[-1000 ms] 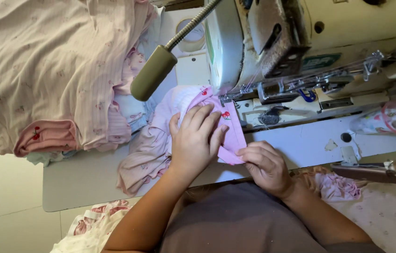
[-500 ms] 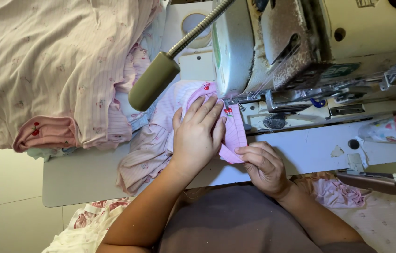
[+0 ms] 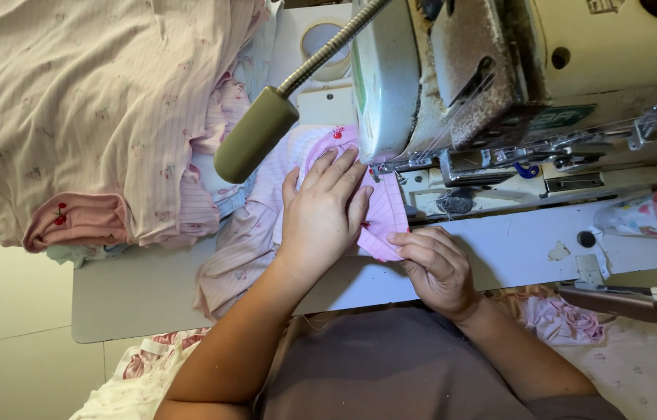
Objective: Trimming loose threads from small pink fabric pieces using thread snips at a sewing workstation
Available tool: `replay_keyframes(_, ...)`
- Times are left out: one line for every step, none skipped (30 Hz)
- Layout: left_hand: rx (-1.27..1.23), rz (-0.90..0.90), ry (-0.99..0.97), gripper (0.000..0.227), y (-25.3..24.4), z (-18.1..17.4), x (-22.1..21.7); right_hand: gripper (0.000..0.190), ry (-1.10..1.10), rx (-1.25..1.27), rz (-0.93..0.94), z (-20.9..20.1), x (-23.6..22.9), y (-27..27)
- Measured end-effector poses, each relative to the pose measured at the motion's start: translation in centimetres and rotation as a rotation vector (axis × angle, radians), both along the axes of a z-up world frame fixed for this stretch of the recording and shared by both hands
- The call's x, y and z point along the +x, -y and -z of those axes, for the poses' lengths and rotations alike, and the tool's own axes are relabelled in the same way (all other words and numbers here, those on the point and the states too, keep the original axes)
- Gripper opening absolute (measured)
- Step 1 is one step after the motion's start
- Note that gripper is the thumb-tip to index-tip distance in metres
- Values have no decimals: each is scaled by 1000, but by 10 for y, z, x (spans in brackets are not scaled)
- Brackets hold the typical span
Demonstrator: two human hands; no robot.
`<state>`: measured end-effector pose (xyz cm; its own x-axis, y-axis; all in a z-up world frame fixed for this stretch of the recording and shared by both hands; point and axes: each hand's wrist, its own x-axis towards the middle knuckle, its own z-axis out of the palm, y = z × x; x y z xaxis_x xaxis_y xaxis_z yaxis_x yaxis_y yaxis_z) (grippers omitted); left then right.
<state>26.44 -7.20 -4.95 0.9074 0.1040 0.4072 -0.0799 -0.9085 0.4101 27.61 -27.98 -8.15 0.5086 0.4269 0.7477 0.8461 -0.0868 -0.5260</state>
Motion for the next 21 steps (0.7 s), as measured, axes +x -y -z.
replay_keyframes(9, 5, -25, 33, 0, -1, -1, 6, -8, 4, 1, 0, -1, 0)
replay_keyframes(19, 9, -44, 34, 0, -3, 0, 6, -10, 9, 2, 0, 0, -1)
replay_keyframes(20, 6, -38, 34, -1, -4, 2, 6, -5, 9, -1, 0, 1, -2)
replay_keyframes(27, 10, -59, 34, -2, -4, 1, 5, -14, 10, 7, -1, 1, -3)
replay_keyframes(35, 15, -80, 35, -2, -4, 1, 4, -23, 10, 15, -1, 0, -3)
replay_keyframes(34, 12, -81, 35, -3, -5, 4, 4, -24, 9, 13, -3, 1, -5)
replay_keyframes(32, 15, -96, 36, -3, -5, 6, 4, -24, 10, 19, -5, 3, -7)
replay_keyframes(30, 19, -111, 36, -4, -6, 8, 4, -24, 12, 26, -7, 3, -8)
replay_keyframes(28, 18, -113, 36, -5, -4, 10, 4, -26, 10, 25, -8, 3, -8)
replay_keyframes(32, 31, -119, 37, -7, -3, 13, 5, -17, 16, 26, -10, 5, -10)
replay_keyframes(36, 44, -124, 37, -9, -3, 16, 6, -9, 23, 26, -12, 6, -11)
replay_keyframes(34, 42, -126, 37, -18, -7, 11, 6, -10, 21, 25, -12, 5, -11)
replay_keyframes(23, 176, -165, 36, -26, -11, 5, 6, -21, 18, 25, -13, 4, -10)
replay_keyframes(17, 310, -195, 35, -36, -17, 3, 7, -24, 17, 25, -14, 7, -11)
replay_keyframes(19, 308, -188, 35, -41, -24, -6, 7, -16, 19, 23, -18, 10, -11)
replay_keyframes(93, 330, -141, 28, -46, -30, -17, 6, -38, -10, 15, -20, 9, -10)
replay_keyframes(167, 353, -92, 26, -52, -35, -28, 6, -60, -40, 7, -21, 9, -9)
replay_keyframes(167, 357, -96, 26, -49, -34, -35, 6, -63, -39, 10, -23, 11, -9)
replay_keyframes(213, 360, -8, 20, -47, -33, -42, 4, -84, -55, -10, -25, 12, -9)
replay_keyframes(252, 358, 78, 14, -44, -30, -51, 3, -108, -75, -35, -27, 13, -8)
replay_keyframes(248, 358, 72, 14, -31, -42, -59, 3, -114, -79, -37, -23, 9, -5)
